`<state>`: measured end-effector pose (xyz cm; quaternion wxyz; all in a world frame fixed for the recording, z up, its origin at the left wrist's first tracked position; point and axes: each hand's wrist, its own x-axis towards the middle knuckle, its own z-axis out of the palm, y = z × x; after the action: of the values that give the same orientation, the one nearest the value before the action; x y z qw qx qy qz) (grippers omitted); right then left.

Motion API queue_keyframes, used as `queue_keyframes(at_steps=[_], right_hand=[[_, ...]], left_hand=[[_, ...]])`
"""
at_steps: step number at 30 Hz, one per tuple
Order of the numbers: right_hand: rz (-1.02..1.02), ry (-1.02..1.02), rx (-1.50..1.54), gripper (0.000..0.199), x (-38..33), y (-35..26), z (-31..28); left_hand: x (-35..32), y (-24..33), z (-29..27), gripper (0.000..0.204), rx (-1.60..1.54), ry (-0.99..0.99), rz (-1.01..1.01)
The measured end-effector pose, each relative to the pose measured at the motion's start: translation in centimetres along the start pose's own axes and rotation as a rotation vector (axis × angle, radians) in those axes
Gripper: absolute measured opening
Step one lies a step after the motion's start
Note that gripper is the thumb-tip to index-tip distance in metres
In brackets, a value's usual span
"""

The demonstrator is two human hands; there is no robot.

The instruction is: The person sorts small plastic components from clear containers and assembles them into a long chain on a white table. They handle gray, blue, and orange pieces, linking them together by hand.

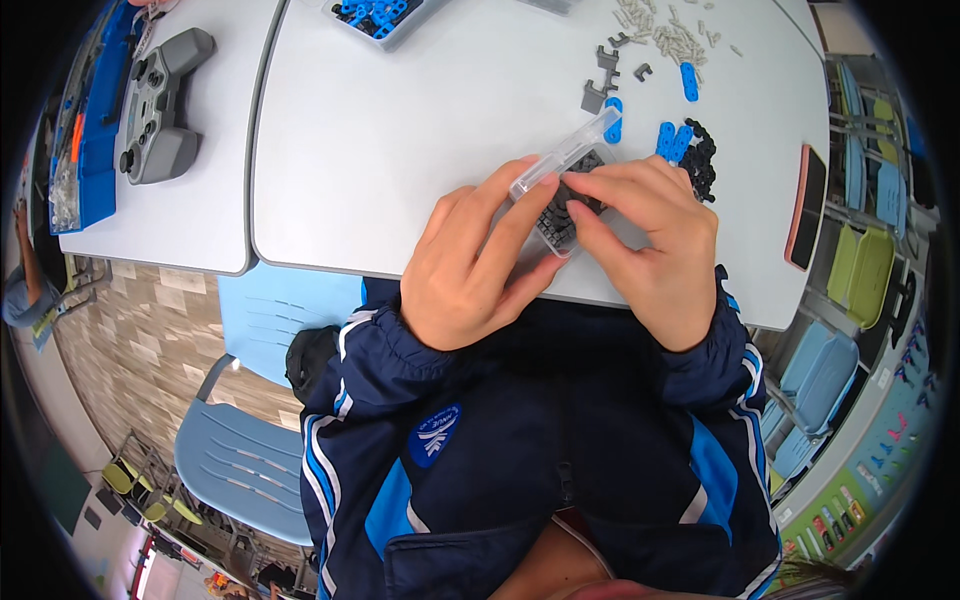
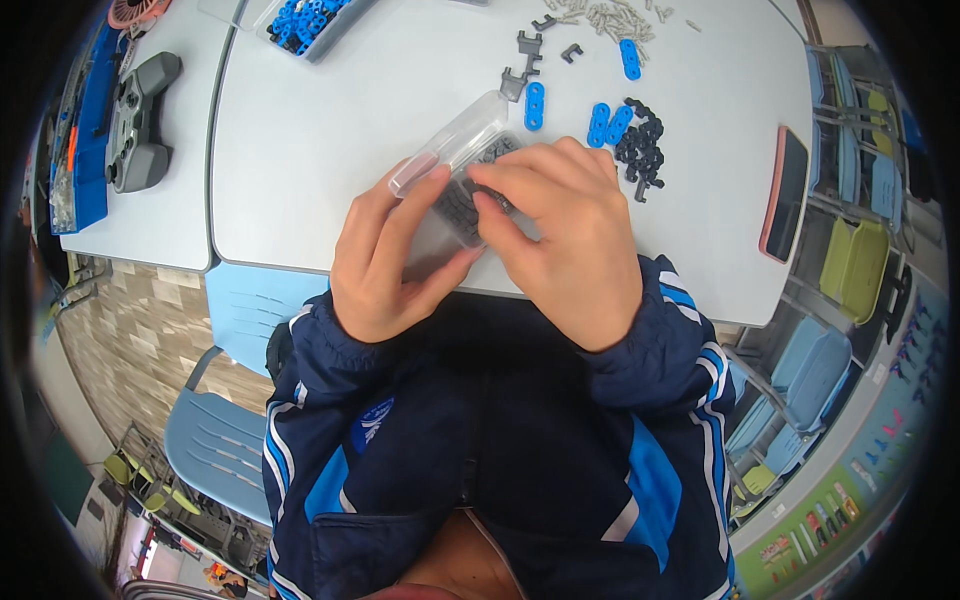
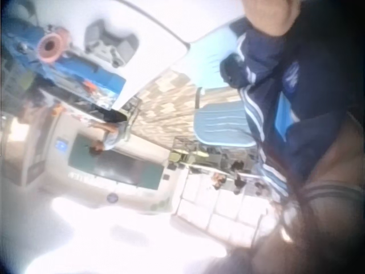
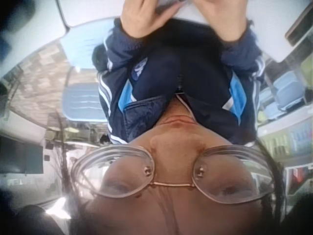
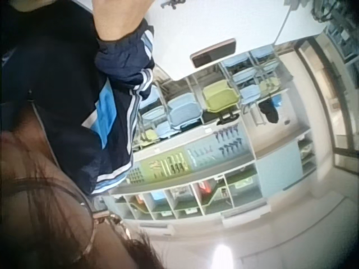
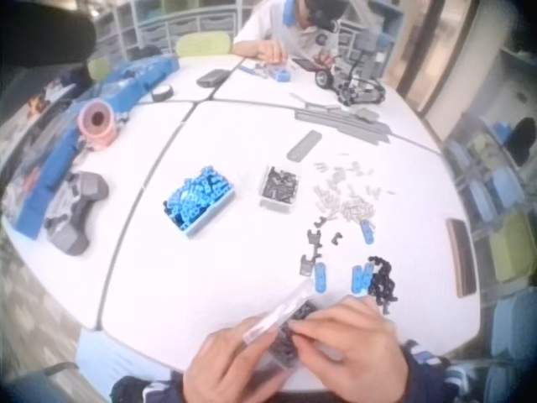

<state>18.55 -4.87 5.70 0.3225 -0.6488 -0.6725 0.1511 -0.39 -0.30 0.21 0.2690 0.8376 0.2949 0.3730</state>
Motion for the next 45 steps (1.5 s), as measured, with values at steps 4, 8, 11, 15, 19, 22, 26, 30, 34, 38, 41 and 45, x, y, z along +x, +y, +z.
queue_keyframes(at_steps=[4,8,11,15,19,22,26,30,34,38,41,45], right_hand=[[-0.046,-0.038,-0.023,0.021,-0.1,0.2,0.1],[-0.076,-0.078,-0.050,0.022,-0.1,0.2,-0.4],[-0.045,-0.026,-0.031,0.022,-0.2,-0.3,-1.4],[0.102,0.103,-0.079,0.019,-0.7,0.7,-4.3],[0.229,0.138,-0.136,0.022,-1.6,3.2,-6.5],[0.166,0.048,-0.192,0.024,-2.8,4.9,-6.4],[0.104,-0.019,-0.281,0.026,-3.1,5.4,-5.0],[0.086,0.002,-0.259,0.024,-2.8,5.4,-4.5],[0.026,0.014,-0.155,0.022,-2.4,5.4,-4.6],[0.034,0.077,-0.091,0.019,-2.2,4.4,-4.6],[-0.007,0.136,0.022,0.018,-1.4,2.1,-3.7],[-0.125,0.054,0.077,0.026,-0.5,1.4,-1.8]], left_hand=[[0.0,0.0,-0.1,0.070,0.016,-0.006,0.000],[0.1,0.0,-0.1,0.070,0.016,-0.009,0.009],[0.1,0.0,0.1,0.070,0.013,-0.005,0.012],[0.2,0.0,0.1,0.069,0.009,-0.005,0.012],[0.2,0.2,0.3,0.067,0.023,0.010,0.004],[0.1,0.2,0.1,0.069,0.032,-0.031,-0.008],[0.0,0.3,0.0,0.068,0.047,-0.060,-0.025],[0.1,0.1,0.1,0.068,0.050,-0.042,-0.013],[0.2,0.1,0.5,0.068,0.050,0.001,-0.002],[0.1,0.2,0.0,0.068,0.048,-0.063,-0.022],[0.1,0.2,0.0,0.068,0.040,-0.068,-0.015],[0.1,0.1,0.1,0.068,0.036,-0.051,-0.005]])
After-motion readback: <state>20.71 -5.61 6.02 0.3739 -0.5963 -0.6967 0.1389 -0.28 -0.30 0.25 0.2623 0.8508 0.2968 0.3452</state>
